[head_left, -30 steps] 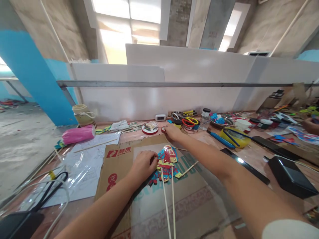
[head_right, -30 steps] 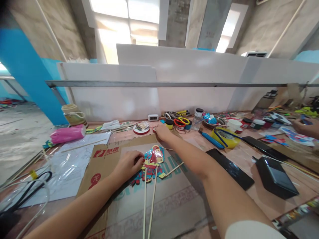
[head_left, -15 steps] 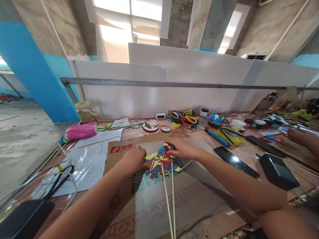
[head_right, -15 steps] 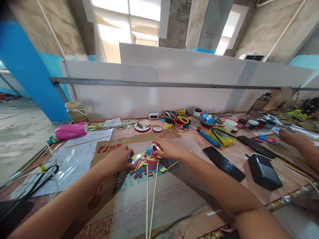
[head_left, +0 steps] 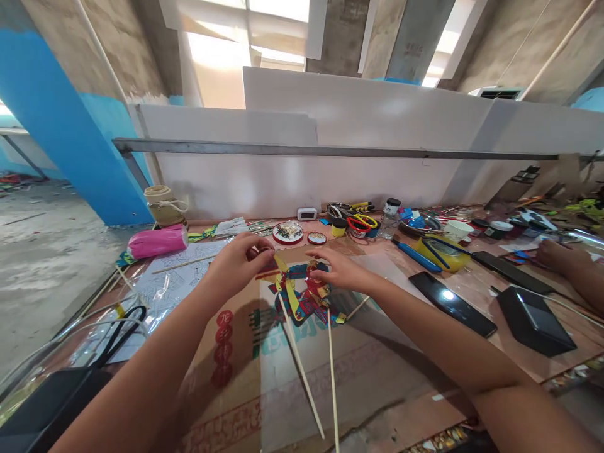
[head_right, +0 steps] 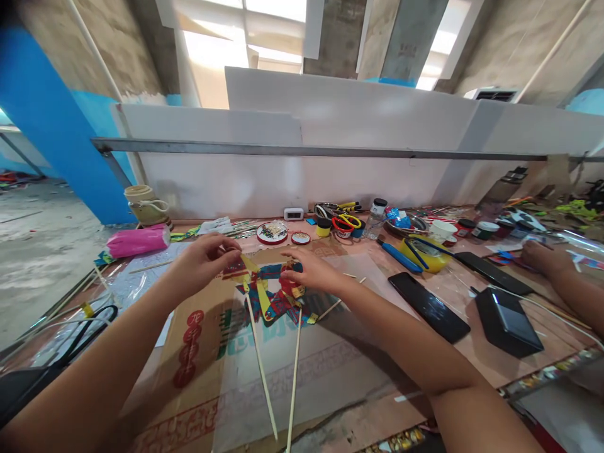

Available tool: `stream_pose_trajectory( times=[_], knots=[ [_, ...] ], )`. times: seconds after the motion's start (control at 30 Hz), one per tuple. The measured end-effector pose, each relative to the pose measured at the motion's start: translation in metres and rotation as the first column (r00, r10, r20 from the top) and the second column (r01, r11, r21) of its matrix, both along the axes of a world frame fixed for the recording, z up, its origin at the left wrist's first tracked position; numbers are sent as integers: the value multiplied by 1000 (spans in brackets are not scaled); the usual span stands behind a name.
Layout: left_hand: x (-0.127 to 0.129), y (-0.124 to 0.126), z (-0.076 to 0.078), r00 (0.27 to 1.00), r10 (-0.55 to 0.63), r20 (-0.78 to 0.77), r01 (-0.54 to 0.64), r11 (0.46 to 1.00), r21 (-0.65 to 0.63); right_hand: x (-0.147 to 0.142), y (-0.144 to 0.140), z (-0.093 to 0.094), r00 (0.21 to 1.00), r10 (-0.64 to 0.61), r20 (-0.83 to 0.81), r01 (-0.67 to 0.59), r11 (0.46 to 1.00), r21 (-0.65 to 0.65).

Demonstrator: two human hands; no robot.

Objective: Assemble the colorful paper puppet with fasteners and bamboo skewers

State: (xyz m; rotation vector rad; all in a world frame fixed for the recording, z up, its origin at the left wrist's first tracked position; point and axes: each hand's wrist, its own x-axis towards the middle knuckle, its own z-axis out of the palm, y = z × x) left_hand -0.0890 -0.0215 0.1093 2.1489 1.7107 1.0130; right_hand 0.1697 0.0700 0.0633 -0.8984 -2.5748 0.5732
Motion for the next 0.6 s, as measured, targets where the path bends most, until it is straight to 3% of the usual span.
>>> stream_pose_trajectory(
  times=[0.1,0.2,0.33,0.43,0.5,0.53,0.6],
  knots=[
    [1,-10,12,985,-5,173,-19,990,139,-20,-8,20,995,90,-42,-90,996,5],
    [7,-18,18,982,-28,185,-15,974,227,-45,-19,36,980,171,-99,-180,980,-87],
    [8,-21,19,985,-51,165,-1,954,300,-78,-27,39,948,248,-197,-284,941,-182],
    [-4,-19,21,950,90,299,-212,889,406,-92,-25,41,892,93,-443,-226,939,-258],
    [-14,-17,23,905,144,399,-311,865,394,-96,-23,48,792,-54,-609,-166,939,-299],
    [-17,-17,24,899,122,421,-284,894,346,-97,-22,53,734,-111,-670,-147,937,-317],
    [-21,-17,26,915,5,404,-80,982,170,-97,-22,62,622,-193,-759,-135,928,-347]
  ],
)
